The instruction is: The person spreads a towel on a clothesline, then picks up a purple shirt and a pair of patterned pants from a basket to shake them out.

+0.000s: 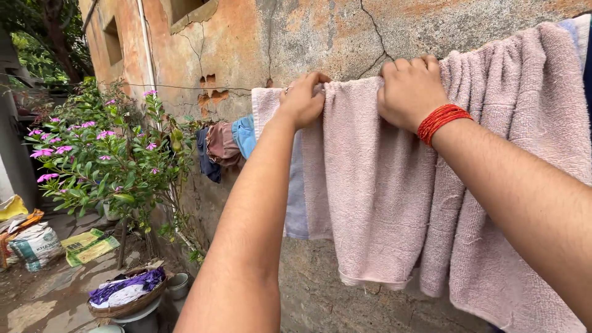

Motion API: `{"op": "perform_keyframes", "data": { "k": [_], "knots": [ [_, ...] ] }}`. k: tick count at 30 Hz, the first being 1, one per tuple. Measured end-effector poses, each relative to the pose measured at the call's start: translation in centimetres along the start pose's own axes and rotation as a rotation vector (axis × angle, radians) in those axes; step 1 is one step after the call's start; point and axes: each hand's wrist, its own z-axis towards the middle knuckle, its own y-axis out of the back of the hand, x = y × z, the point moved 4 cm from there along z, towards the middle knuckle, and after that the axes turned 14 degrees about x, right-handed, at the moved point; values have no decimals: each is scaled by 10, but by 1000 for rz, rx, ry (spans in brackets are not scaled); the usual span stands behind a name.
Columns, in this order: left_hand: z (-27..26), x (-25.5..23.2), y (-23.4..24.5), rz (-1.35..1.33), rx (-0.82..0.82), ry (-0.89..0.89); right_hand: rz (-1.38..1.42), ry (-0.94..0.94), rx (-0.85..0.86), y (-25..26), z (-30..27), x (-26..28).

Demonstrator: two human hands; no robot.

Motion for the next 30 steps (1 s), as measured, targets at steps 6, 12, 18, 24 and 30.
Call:
{"op": "perform_keyframes", "data": {
  "k": [6,12,18,24,30],
  "knots": [
    [-5,-8,1,-80,-50,3,78,114,-22,-26,25,9],
    [1,45,6,184,-130,223,11,71,8,13,-19,-7],
    [65,5,-53,195,-44,43,-38,73,-22,-23,7,-21],
    [13,-74,-14,-168,-45,3,-19,15,-181,3,-21,-37],
    [45,-107,-60,-108,84,-162,-236,-293,27,15,-41,-97]
  ]
}}
